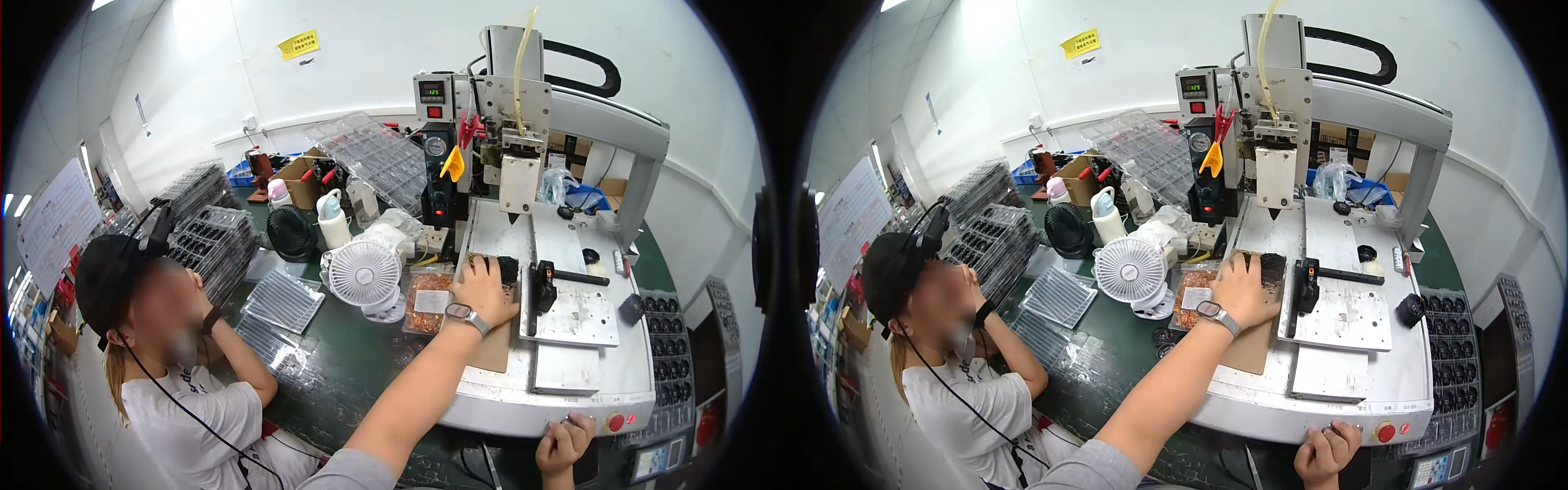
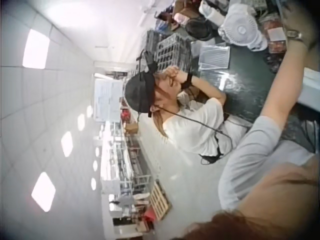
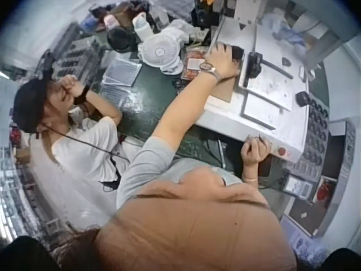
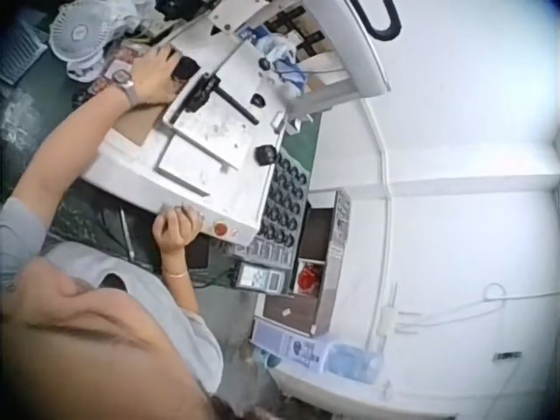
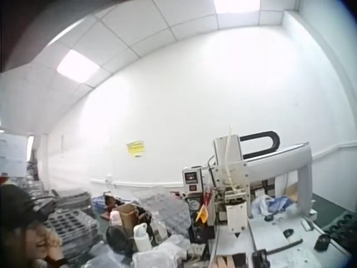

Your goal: Operating an automated machine to assemble and test electronic components at a workbench.

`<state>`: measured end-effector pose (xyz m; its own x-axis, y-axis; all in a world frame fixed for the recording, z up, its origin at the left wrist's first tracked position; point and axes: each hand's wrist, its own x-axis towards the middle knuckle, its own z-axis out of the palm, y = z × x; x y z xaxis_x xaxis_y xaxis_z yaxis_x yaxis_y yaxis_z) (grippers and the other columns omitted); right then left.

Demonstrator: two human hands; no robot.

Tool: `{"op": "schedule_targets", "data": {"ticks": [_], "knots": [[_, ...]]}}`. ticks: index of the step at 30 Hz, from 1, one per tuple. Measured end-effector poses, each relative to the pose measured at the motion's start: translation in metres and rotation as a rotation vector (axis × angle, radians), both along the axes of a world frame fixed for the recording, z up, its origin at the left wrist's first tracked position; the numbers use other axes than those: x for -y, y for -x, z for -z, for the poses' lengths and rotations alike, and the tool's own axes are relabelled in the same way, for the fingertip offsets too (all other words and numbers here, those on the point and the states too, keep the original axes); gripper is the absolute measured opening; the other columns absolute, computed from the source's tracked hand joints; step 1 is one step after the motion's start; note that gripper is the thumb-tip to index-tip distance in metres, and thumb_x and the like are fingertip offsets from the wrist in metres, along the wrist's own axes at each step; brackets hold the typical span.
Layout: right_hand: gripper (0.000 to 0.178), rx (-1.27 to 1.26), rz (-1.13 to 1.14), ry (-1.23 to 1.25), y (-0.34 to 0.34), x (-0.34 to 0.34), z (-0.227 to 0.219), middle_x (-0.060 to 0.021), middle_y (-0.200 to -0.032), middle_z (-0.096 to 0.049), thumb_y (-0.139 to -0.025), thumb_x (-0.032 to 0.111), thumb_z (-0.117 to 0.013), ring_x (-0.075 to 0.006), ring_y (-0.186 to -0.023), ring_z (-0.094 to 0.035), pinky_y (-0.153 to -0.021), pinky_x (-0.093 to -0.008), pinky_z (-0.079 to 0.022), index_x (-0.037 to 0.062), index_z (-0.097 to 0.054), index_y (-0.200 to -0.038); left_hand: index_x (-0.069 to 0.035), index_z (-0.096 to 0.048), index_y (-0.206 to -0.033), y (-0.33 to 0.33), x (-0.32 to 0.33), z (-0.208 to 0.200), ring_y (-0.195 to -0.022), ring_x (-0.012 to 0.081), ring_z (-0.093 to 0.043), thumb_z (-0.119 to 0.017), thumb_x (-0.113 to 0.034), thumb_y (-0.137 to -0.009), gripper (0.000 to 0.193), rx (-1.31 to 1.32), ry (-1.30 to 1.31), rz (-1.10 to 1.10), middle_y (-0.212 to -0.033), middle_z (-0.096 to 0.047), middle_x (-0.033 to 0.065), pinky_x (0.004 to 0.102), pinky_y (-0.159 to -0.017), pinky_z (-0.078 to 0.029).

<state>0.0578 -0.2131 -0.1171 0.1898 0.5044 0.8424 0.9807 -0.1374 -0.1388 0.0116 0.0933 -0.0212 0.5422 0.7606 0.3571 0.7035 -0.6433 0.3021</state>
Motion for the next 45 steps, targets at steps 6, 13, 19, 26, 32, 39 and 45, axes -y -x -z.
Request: {"op": "schedule_targets", "data": {"ticks": [6, 13, 19, 26, 32, 39, 45], "knots": [[0.01, 0.016, -0.015, 0.004, -0.002, 0.004, 0.008, -0.0118, -0.089, -0.054, -0.072, 0.003, -0.06, -0.0341, -0.098, -0.056, -0.089, -0.0486, -0.043, 0.0029, -0.064, -0.081, -0.005, -0.032, -0.143, 0.001, -0.01, 0.002, -0.131, 0.0374, -0.038, -0.081, -0.046, -0.063, 0.102, -0.064, 0.124, -0.014, -0.14, -0.039, 0.0153, 0.0658, -0.091, -0.041], [0.011, 0.033, 0.012, -0.016, -0.006, 0.003, 0.011, -0.0115, -0.092, -0.055, -0.073, 0.003, -0.059, -0.0335, -0.1, -0.055, -0.091, -0.0477, -0.042, 0.0042, -0.065, -0.082, -0.003, -0.037, -0.14, -0.003, -0.013, -0.012, -0.132, 0.0378, -0.038, -0.075, -0.045, -0.068, 0.093, 0.132, 0.043, 0.008, -0.142, -0.038, 0.0203, 0.0588, -0.1, -0.037], [0.013, 0.006, 0.06, -0.058, 0.0, 0.002, 0.005, -0.0056, -0.089, -0.055, -0.067, 0.007, -0.063, -0.0278, -0.094, -0.057, -0.088, -0.0429, -0.042, 0.0109, -0.066, -0.079, 0.002, -0.043, -0.135, -0.01, -0.014, -0.003, -0.125, 0.0427, -0.043, -0.076, -0.043, -0.069, 0.086, 0.232, -0.109, 0.083, -0.133, -0.047, 0.0262, 0.0498, -0.105, -0.037], [0.022, 0.014, 0.102, -0.11, 0.006, 0.0, -0.001, -0.0014, -0.091, -0.057, -0.069, 0.018, -0.073, -0.0208, -0.096, -0.061, -0.087, -0.0382, -0.043, 0.0162, -0.072, -0.091, -0.001, -0.044, -0.134, 0.002, -0.011, -0.007, -0.13, 0.041, -0.039, -0.072, -0.036, -0.07, 0.078, 0.228, -0.061, 0.01, -0.14, -0.042, 0.023, 0.0541, -0.104, -0.036], [0.029, -0.018, 0.108, -0.182, 0.009, 0.0, 0.014, -0.0039, -0.097, -0.056, -0.076, 0.018, -0.07, -0.0236, -0.108, -0.058, -0.098, -0.0416, -0.037, 0.0113, -0.068, -0.105, -0.001, -0.042, -0.136, -0.013, -0.015, -0.002, -0.128, 0.0432, -0.039, -0.069, -0.035, -0.073, 0.077, 0.205, -0.102, 0.122, -0.138, -0.041, 0.0265, 0.053, -0.105, -0.034], [0.018, 0.005, 0.153, -0.204, 0.013, -0.01, 0.021, -0.0084, -0.097, -0.052, -0.08, 0.021, -0.066, -0.0317, -0.106, -0.054, -0.093, -0.0546, -0.029, 0.0111, -0.065, -0.095, -0.007, -0.062, -0.111, -0.005, -0.014, -0.014, -0.083, 0.0381, -0.062, -0.066, -0.07, -0.071, 0.075, 0.255, -0.649, 0.158, -0.094, -0.064, 0.0185, 0.0526, -0.069, -0.047], [0.02, 0.02, 0.19, -0.157, 0.014, -0.002, 0.016, -0.0088, -0.098, -0.052, -0.082, 0.022, -0.063, -0.0316, -0.109, -0.053, -0.095, -0.0555, -0.027, 0.0116, -0.066, -0.099, -0.006, -0.06, -0.115, -0.009, -0.008, -0.011, -0.104, 0.0402, -0.057, -0.068, -0.055, -0.077, 0.062, 0.188, -0.433, 0.142, -0.114, -0.06, 0.0222, 0.0559, -0.088, -0.043]]}}
